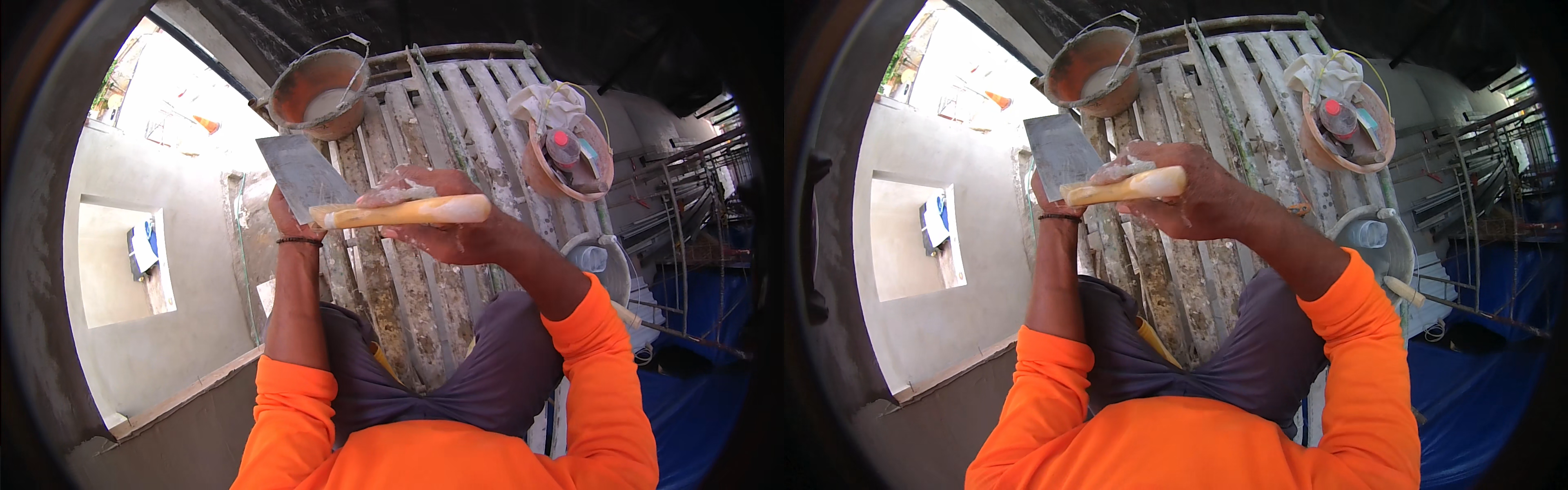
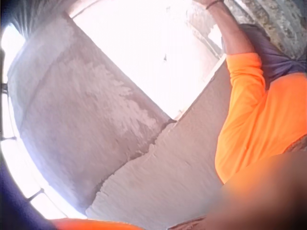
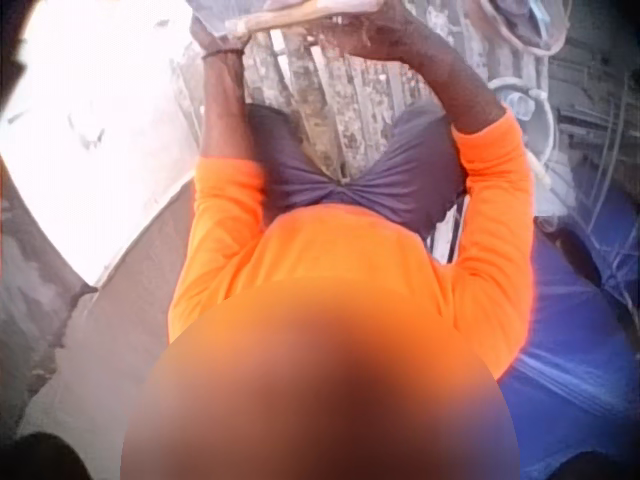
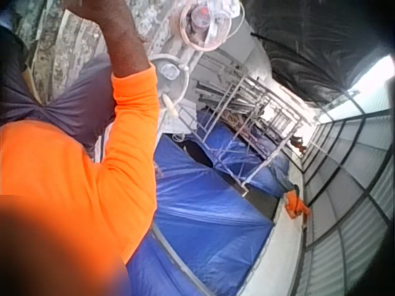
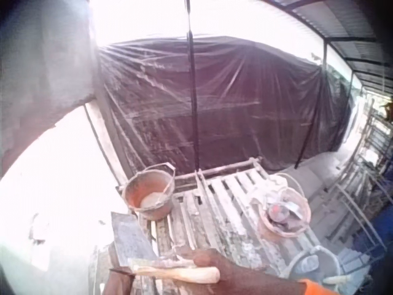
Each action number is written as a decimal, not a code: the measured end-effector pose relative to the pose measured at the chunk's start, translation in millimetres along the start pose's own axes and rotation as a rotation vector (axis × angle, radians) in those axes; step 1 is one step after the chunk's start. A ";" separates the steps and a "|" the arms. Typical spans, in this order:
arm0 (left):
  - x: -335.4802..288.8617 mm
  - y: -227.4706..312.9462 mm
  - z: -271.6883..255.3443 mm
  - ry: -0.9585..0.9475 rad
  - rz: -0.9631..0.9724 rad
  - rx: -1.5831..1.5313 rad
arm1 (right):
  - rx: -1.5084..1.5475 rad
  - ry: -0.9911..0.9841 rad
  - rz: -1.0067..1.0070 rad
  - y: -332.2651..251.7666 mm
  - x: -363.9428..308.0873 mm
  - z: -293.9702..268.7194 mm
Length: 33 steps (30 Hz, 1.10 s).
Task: The person applies plaster to a wall using a hawk and trowel, smoothing the surface with consistent strokes. The person periodically scrapes excess plaster from the trowel and continues working on adjacent sections of the wall.
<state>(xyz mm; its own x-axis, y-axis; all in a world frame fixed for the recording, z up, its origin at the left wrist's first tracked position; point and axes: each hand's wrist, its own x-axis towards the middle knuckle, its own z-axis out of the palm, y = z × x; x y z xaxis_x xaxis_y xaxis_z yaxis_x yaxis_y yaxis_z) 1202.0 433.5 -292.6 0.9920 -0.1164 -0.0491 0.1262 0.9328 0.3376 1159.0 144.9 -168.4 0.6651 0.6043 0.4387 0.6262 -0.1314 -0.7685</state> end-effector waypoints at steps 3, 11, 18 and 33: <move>0.6 5.8 9.2 0.189 0.161 0.126 | 0.081 0.028 -0.082 7.3 1.8 -11.0; 3.7 6.0 14.1 0.412 0.238 0.307 | 0.185 0.014 0.276 24.9 -16.7 -41.1; -0.5 -10.1 35.0 0.560 0.245 0.810 | 0.105 0.228 0.510 51.4 -66.1 -59.6; -4.3 -48.5 28.3 0.387 0.016 1.201 | -0.332 1.076 0.992 -92.9 -336.8 -95.2</move>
<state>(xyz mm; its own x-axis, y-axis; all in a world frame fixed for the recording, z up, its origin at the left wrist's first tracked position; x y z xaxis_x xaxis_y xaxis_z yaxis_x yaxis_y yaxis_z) 1191.8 379.1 -282.2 0.9524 0.1883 -0.2398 0.2420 0.0118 0.9702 915.5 -121.2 -200.4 0.7433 -0.6668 0.0538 -0.2833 -0.3867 -0.8776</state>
